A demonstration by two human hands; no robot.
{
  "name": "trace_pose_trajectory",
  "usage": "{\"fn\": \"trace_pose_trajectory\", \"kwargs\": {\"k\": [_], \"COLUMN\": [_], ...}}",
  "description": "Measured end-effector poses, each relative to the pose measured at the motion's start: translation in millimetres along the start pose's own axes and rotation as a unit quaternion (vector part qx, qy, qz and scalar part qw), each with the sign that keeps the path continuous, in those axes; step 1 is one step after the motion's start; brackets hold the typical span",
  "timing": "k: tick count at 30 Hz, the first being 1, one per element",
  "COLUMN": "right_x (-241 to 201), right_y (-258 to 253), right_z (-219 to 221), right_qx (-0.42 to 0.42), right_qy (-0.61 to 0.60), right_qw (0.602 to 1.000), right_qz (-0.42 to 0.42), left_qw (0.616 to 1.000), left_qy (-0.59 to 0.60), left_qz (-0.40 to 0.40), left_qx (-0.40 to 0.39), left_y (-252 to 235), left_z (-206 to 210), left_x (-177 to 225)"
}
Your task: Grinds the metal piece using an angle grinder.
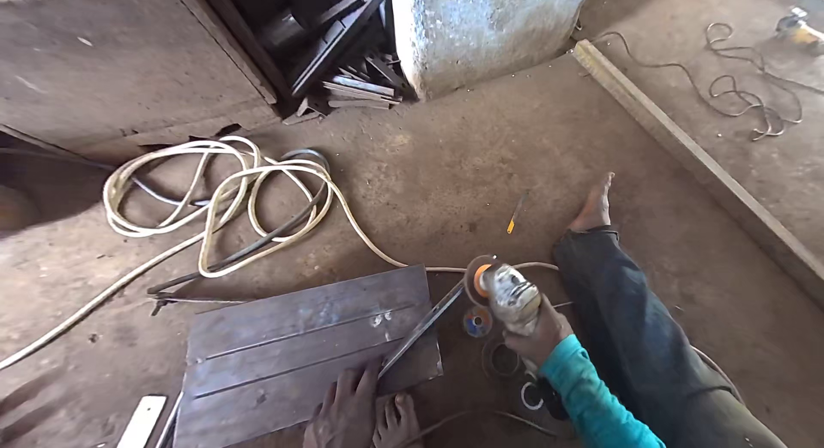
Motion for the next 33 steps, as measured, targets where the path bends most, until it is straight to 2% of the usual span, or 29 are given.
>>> {"fn": "trace_pose_trajectory", "kwargs": {"k": [3,7,10,12,18,21,24,30,33], "right_x": [2.5,-25.7,-42.6,-41.4,6.3,23.7,19.1,-26.5,-25.5], "right_y": [0.2,39.0,54.9,52.8,3.2,-13.1,1.2,45.6,43.5], "right_z": [0.8,32.4,48.9,46.4,-2.9,-14.5,1.1,36.7,35.5], "right_qx": [0.005,-0.125,-0.209,-0.203,-0.027,0.013,-0.002,-0.181,-0.177], "right_qy": [-0.001,0.028,0.06,0.061,-0.023,-0.041,-0.04,0.056,0.055], "right_qw": [1.0,0.989,0.968,0.97,0.999,0.999,0.999,0.978,0.979], "right_qz": [-0.003,-0.072,-0.123,-0.117,-0.009,0.026,-0.003,-0.09,-0.09], "left_qw": [1.0,0.999,0.999,0.999,0.999,0.999,0.999,0.999,0.999], "left_qy": [0.005,0.031,0.037,0.033,0.014,0.011,0.021,0.042,0.048], "left_qz": [0.003,-0.004,0.007,0.006,-0.01,-0.012,-0.013,-0.006,-0.001], "left_qx": [-0.001,-0.008,0.019,0.019,-0.038,-0.036,-0.037,-0.018,-0.014], "left_y": [0.7,0.1,0.9,1.1,-0.7,-0.4,-1.4,-0.5,-1.2], "left_z": [1.1,-2.3,-1.0,-0.8,-4.4,-3.4,-2.4,-3.4,-5.8], "left_x": [-1.1,0.9,-0.2,-0.5,2.0,2.1,1.6,0.4,1.0]}}
Point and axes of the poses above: each hand's wrist, its own y-axis away from the middle knuckle, its own z-axis out of the palm, x = y × z, the point moved 3 cm from there along -y, towards the middle knuckle, and after that the axes turned 4 degrees about -z, right-handed, at the moved point
